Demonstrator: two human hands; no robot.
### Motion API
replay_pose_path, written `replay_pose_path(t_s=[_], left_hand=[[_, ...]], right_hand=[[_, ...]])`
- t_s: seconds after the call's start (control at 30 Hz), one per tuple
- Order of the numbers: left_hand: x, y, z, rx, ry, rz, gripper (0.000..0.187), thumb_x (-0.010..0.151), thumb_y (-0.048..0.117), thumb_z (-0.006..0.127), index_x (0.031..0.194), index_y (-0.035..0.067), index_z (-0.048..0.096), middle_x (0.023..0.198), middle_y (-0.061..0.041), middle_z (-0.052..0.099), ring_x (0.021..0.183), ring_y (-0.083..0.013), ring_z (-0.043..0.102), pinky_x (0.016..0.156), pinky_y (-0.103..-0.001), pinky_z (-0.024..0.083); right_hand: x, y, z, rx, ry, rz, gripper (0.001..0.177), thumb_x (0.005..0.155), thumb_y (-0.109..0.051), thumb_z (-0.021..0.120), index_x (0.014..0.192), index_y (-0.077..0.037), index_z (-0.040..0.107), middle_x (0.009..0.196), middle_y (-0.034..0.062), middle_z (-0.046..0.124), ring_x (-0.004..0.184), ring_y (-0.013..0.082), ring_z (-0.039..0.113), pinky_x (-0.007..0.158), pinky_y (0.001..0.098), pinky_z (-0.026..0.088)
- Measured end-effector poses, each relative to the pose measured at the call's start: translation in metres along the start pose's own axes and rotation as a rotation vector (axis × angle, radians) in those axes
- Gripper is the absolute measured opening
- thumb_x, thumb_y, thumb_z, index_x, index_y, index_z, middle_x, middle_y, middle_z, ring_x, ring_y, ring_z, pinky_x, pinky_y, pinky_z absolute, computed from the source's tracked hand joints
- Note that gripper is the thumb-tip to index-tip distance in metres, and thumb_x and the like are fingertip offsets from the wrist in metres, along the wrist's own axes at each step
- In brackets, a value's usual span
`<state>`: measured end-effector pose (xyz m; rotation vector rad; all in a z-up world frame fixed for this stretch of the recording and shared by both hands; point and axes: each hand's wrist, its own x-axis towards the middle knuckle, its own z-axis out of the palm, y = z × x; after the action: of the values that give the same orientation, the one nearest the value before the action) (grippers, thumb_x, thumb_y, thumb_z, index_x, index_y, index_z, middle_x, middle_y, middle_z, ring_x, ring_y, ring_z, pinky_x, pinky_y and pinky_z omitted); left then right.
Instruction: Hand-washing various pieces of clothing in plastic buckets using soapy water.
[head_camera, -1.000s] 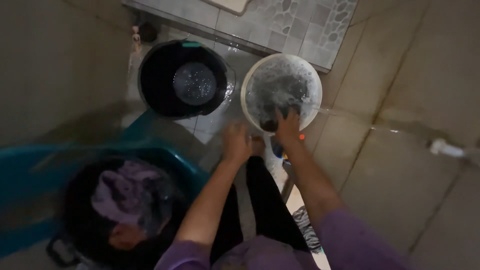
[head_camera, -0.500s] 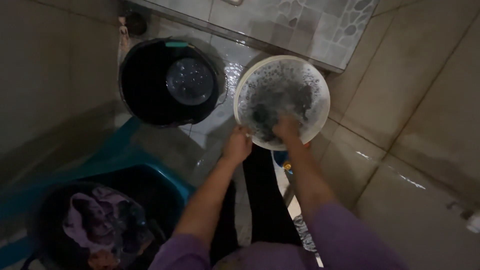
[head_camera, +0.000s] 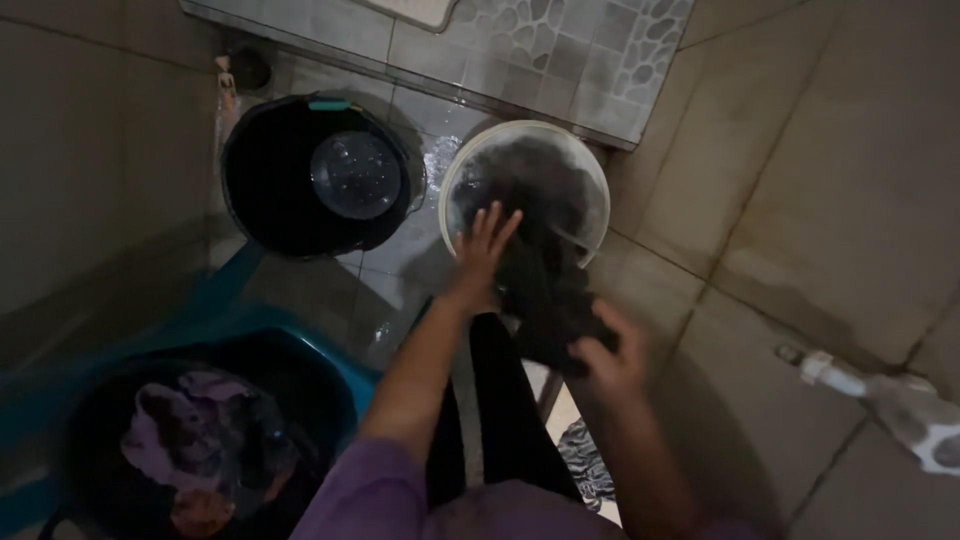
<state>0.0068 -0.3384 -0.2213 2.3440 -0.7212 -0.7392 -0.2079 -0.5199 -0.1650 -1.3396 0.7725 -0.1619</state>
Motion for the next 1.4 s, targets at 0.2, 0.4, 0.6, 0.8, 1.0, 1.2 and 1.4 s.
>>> replay_pose_path(t_s=[0.2,0.4,0.6,0.8,1.0,1.2,1.4], left_hand=[[-0.004,0.054,-0.037,-0.465,-0.111,0.164,0.101,0.076,0.026,0.082,0.164,0.025,0.031,0.143,-0.001,0.059,0.143,-0.0241,0.051,0.128,-0.070,0.009],[0.003,0.072,-0.060,-0.500,0.076,0.423,0.075,0.070,0.031,0.085,0.138,0.012,0.059,0.138,-0.014,0.062,0.135,-0.0400,0.047,0.107,-0.070,0.012],[0.013,0.047,-0.029,-0.558,0.143,0.279,0.030,0.074,0.028,0.081,0.096,0.010,0.070,0.098,-0.014,0.072,0.103,-0.0345,0.065,0.093,-0.041,0.052],[-0.007,0.042,-0.139,-0.813,0.036,0.038,0.037,0.080,0.020,0.079,0.113,0.005,0.070,0.110,-0.012,0.076,0.107,-0.0241,0.072,0.095,-0.035,0.055],[-0.049,0.093,-0.172,-0.763,0.271,0.238,0.044,0.101,0.013,0.063,0.143,0.005,0.057,0.157,-0.012,0.055,0.133,-0.0199,0.064,0.116,-0.033,0.049],[-0.092,0.069,-0.094,-0.666,0.428,0.080,0.050,0.101,0.023,0.064,0.144,0.001,0.055,0.144,-0.015,0.060,0.132,-0.0298,0.058,0.115,-0.040,0.045],[-0.098,0.063,-0.085,-0.495,0.356,0.010,0.044,0.100,0.022,0.063,0.138,0.002,0.059,0.139,-0.015,0.062,0.127,-0.0306,0.061,0.109,-0.042,0.047]], right_hand=[[-0.063,-0.143,0.037,0.460,0.029,-0.014,0.056,0.071,0.000,0.074,0.124,0.011,0.059,0.121,0.0238,0.063,0.117,0.0353,0.062,0.104,0.0487,0.049],[-0.115,0.018,-0.220,-0.081,-0.359,-0.420,0.038,0.085,-0.013,0.077,0.121,-0.009,0.065,0.133,0.0163,0.060,0.123,0.0281,0.061,0.104,0.0431,0.052],[-0.091,0.017,-0.238,0.345,-0.248,-0.173,0.046,0.092,-0.020,0.068,0.134,-0.006,0.057,0.141,0.0176,0.056,0.129,0.0319,0.056,0.109,0.0470,0.046],[-0.032,-0.051,-0.085,0.770,-0.112,0.089,0.055,0.099,-0.028,0.059,0.147,-0.003,0.048,0.149,0.0190,0.053,0.136,0.0358,0.051,0.114,0.0509,0.040],[0.013,-0.112,0.092,0.956,-0.059,0.234,0.059,0.102,-0.031,0.056,0.152,-0.001,0.045,0.151,0.0192,0.052,0.136,0.0370,0.051,0.115,0.0524,0.039],[0.050,-0.082,0.100,0.826,-0.170,0.236,0.057,0.100,-0.029,0.062,0.148,-0.002,0.048,0.143,0.0181,0.057,0.130,0.0347,0.056,0.112,0.0512,0.045],[0.067,-0.076,0.105,0.670,-0.288,0.245,0.054,0.098,-0.028,0.068,0.143,-0.002,0.051,0.136,0.0170,0.061,0.123,0.0325,0.062,0.108,0.0500,0.051]])
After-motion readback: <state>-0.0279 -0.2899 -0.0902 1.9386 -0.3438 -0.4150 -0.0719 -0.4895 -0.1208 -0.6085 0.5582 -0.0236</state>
